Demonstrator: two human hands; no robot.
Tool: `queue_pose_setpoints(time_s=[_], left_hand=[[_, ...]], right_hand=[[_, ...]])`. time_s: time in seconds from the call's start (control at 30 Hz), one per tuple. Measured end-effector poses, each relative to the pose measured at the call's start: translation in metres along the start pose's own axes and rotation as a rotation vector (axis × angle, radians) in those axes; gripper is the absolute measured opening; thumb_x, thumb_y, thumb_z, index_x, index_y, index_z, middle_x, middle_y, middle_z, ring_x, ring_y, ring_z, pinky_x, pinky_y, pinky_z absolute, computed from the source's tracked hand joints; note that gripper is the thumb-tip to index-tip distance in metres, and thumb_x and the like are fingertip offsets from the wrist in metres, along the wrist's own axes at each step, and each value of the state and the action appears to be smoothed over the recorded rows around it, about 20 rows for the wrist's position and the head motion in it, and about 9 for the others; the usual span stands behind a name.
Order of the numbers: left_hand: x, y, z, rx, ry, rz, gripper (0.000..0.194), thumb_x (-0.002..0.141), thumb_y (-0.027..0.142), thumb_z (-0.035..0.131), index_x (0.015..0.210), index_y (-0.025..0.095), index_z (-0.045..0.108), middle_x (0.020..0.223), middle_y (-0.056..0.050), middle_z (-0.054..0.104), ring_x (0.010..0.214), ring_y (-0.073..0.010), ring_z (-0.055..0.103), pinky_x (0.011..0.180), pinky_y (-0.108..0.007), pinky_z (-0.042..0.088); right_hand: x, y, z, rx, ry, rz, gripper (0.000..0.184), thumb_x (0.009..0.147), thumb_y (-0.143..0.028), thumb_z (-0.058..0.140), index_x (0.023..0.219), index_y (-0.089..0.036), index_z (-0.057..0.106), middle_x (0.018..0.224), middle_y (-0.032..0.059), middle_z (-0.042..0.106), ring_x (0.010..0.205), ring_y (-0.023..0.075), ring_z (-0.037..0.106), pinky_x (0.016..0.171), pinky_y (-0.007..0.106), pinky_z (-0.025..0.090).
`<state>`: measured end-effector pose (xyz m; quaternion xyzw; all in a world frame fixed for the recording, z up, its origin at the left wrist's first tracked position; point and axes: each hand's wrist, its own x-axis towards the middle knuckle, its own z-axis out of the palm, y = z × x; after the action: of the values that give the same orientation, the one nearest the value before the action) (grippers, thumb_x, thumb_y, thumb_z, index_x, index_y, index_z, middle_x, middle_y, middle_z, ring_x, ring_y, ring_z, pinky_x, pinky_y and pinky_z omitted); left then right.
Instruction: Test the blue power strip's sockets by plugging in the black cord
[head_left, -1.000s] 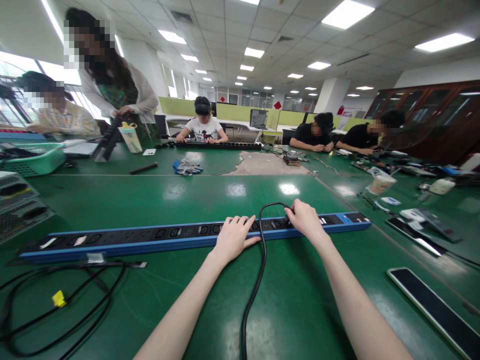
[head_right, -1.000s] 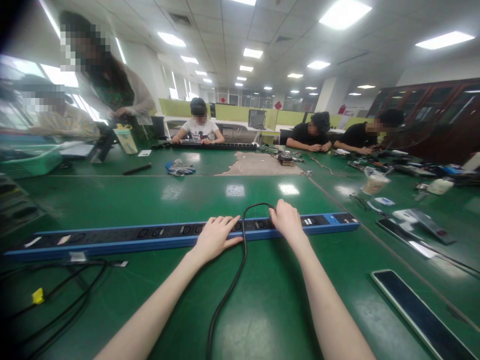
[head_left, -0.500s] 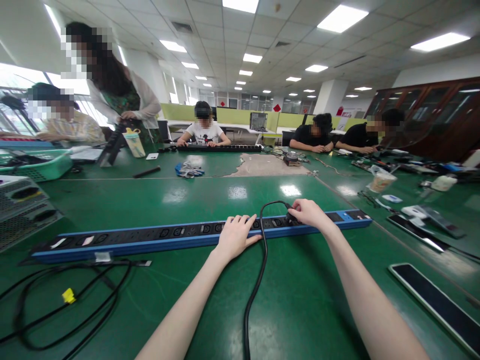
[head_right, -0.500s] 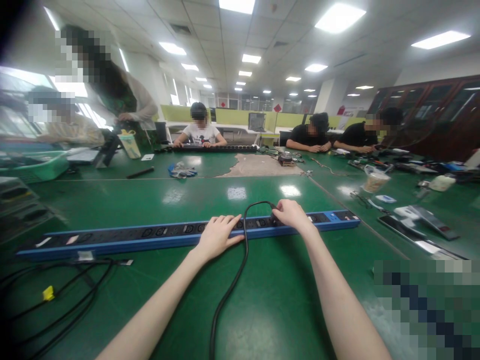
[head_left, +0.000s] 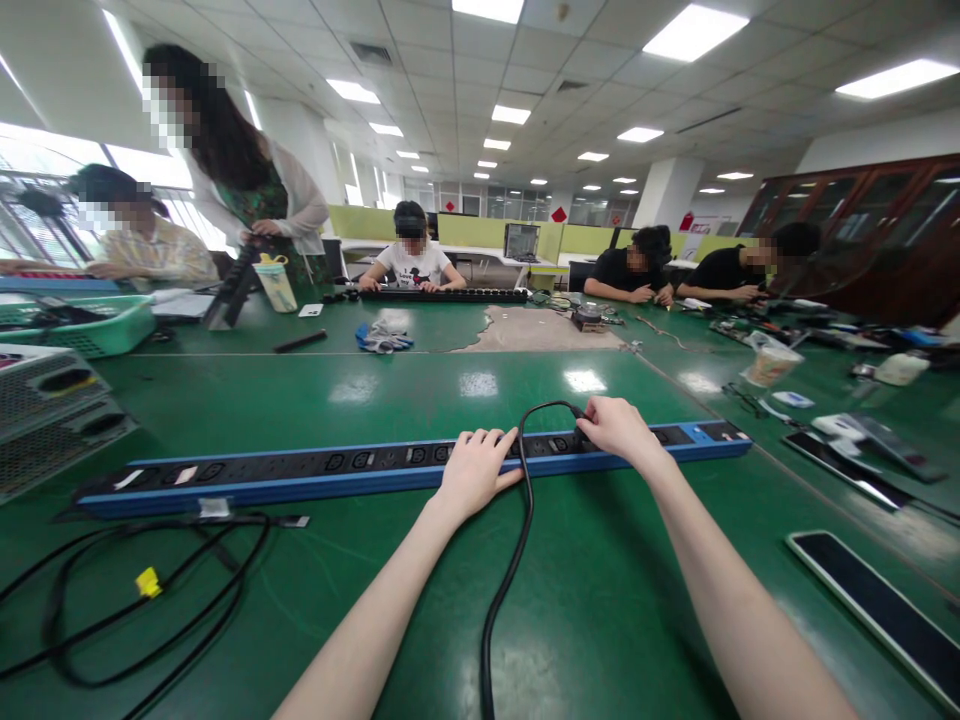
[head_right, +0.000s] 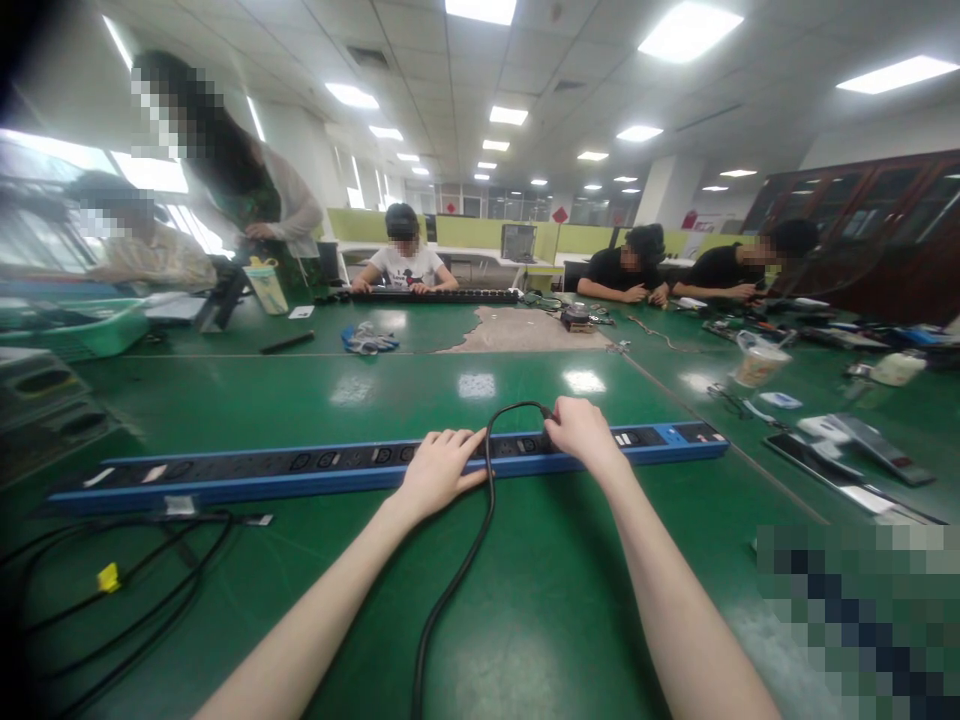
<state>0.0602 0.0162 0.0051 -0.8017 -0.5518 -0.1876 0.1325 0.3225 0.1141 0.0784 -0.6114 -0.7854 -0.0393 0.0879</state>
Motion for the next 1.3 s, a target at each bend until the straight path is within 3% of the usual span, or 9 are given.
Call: queue_pose_setpoints(time_s=[0.13,0.27,0.43,0.87,1.03,1.2,1.3], left_hand=[[-0.001,0.0,-0.001,0.016,0.007,0.009,0.063,0.096,0.058,0.051,0.15,0.028,0.043,0.132,-0.01,0.062,0.116,-0.0275,0.056,0.098,-0.042,0.04],[-0.001,0.0,-0.001,0.027,0.008,0.017,0.064,0.096,0.058,0.052,0.151,0.029,0.041,0.131,-0.01,0.063,0.115,-0.0273,0.057,0.097,-0.041,0.04],[0.0,-0.001,0.001,0.046,0.012,0.017,0.066,0.095,0.06,0.051,0.152,0.029,0.041,0.132,-0.011,0.063,0.115,-0.0277,0.057,0.097,-0.042,0.04],[-0.002,0.001,0.005,0.065,0.051,-0.015,0.069,0.093,0.063,0.053,0.151,0.026,0.043,0.129,-0.012,0.063,0.114,-0.0288,0.057,0.099,-0.043,0.04],[-0.002,0.001,0.006,0.06,0.052,-0.025,0.07,0.093,0.064,0.051,0.151,0.026,0.042,0.131,-0.012,0.062,0.116,-0.0291,0.057,0.1,-0.044,0.039],[-0.003,0.001,0.007,0.056,0.047,-0.036,0.07,0.094,0.066,0.049,0.152,0.027,0.041,0.131,-0.012,0.062,0.117,-0.0293,0.056,0.102,-0.044,0.039],[-0.003,0.001,0.007,0.047,0.052,-0.029,0.068,0.095,0.065,0.047,0.151,0.027,0.042,0.133,-0.012,0.062,0.118,-0.0291,0.056,0.101,-0.044,0.038]], right_hand=[[-0.003,-0.013,-0.004,-0.048,0.005,0.047,0.026,0.091,-0.039,0.056,0.098,-0.018,0.07,0.098,0.0155,0.073,0.094,0.0279,0.069,0.078,0.032,0.046],[-0.005,-0.012,-0.011,-0.043,-0.078,0.073,0.025,0.089,-0.037,0.058,0.098,-0.018,0.071,0.097,0.015,0.074,0.09,0.0271,0.07,0.076,0.032,0.048],[-0.006,-0.013,-0.016,-0.067,-0.074,0.09,0.027,0.087,-0.036,0.058,0.101,-0.017,0.072,0.099,0.0172,0.073,0.094,0.0295,0.07,0.077,0.034,0.049],[0.006,0.001,-0.004,-0.003,-0.077,0.072,0.032,0.088,-0.046,0.057,0.094,-0.019,0.073,0.09,0.0136,0.074,0.085,0.0258,0.07,0.073,0.031,0.048],[0.006,0.0,-0.003,-0.034,-0.033,0.082,0.032,0.089,-0.046,0.055,0.093,-0.02,0.074,0.092,0.0141,0.074,0.087,0.0286,0.071,0.073,0.034,0.049],[0.008,0.003,-0.005,0.032,-0.092,0.08,0.03,0.09,-0.044,0.057,0.091,-0.019,0.074,0.075,0.0108,0.072,0.08,0.0258,0.071,0.07,0.03,0.048],[0.006,0.002,-0.006,0.036,-0.059,0.087,0.028,0.091,-0.042,0.059,0.092,-0.018,0.075,0.071,0.0104,0.071,0.081,0.0246,0.07,0.071,0.029,0.049]])
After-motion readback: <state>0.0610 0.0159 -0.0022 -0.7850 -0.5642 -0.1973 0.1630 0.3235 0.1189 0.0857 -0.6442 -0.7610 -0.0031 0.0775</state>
